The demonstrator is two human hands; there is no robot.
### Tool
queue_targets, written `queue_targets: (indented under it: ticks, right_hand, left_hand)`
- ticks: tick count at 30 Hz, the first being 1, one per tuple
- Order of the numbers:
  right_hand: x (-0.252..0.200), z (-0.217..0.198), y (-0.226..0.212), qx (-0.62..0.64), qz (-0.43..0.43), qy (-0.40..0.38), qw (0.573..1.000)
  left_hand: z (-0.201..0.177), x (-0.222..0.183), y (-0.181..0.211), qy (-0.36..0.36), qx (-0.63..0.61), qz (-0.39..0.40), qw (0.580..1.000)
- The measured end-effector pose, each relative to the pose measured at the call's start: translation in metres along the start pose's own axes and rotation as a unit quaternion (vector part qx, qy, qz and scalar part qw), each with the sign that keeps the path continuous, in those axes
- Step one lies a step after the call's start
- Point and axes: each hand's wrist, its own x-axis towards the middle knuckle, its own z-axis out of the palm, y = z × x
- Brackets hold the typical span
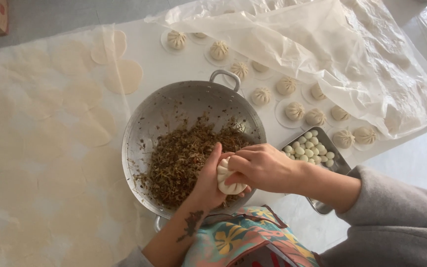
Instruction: Assembling dumplings by filling dough wrappers with a meat mixture and a small egg, then pleating the edges to seal them.
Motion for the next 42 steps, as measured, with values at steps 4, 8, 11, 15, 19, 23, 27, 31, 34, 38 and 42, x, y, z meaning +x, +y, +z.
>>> queue_targets:
  ticks: [4, 8, 11, 15, 19, 23, 27, 31, 34, 38, 42]
  right_hand:
    - [0.002, 0.001, -0.001, 0.007, 0.029, 0.026, 0.999]
    - [-0.021, 0.026, 0.005, -0.045, 0.069, 0.113, 0.99]
    - [-0.025, 0.027, -0.007, -0.097, 0.085, 0.192, 0.973]
    - [-0.055, 0.049, -0.009, -0.107, 0.139, 0.221, 0.959]
    - [-0.086, 0.049, -0.002, -0.066, 0.153, 0.323, 0.931]
    - [-0.158, 0.08, 0.006, 0.036, 0.437, 0.496, 0.75]
    - [-0.233, 0.21, 0.025, 0.054, 0.564, 0.33, 0.755]
    - [-0.242, 0.279, 0.03, 0.113, 0.522, 0.231, 0.814]
    - [-0.224, 0.27, 0.03, 0.059, 0.487, 0.228, 0.841]
    - [-0.214, 0.255, 0.035, -0.052, 0.426, 0.223, 0.875]
    - [-0.246, 0.209, 0.048, -0.073, 0.533, 0.247, 0.806]
  left_hand:
    - [-0.002, 0.013, 0.005, -0.008, 0.041, 0.003, 0.999]
    - [-0.008, 0.031, -0.007, 0.03, -0.068, 0.003, 0.997]
    - [-0.006, 0.029, -0.002, 0.04, -0.02, 0.093, 0.995]
    - [0.004, 0.032, -0.003, 0.044, 0.047, 0.131, 0.989]
    - [0.001, 0.043, -0.013, 0.009, 0.034, 0.097, 0.995]
    - [-0.01, 0.051, -0.008, -0.027, -0.038, 0.025, 0.999]
    - [-0.012, 0.053, -0.013, -0.048, -0.083, -0.002, 0.995]
    - [-0.004, 0.048, -0.02, -0.125, -0.128, -0.021, 0.984]
    - [0.001, 0.039, -0.021, -0.186, -0.146, -0.011, 0.972]
    - [-0.009, 0.033, -0.015, -0.222, -0.159, -0.022, 0.962]
    - [-0.055, 0.031, 0.008, -0.187, -0.156, 0.012, 0.97]
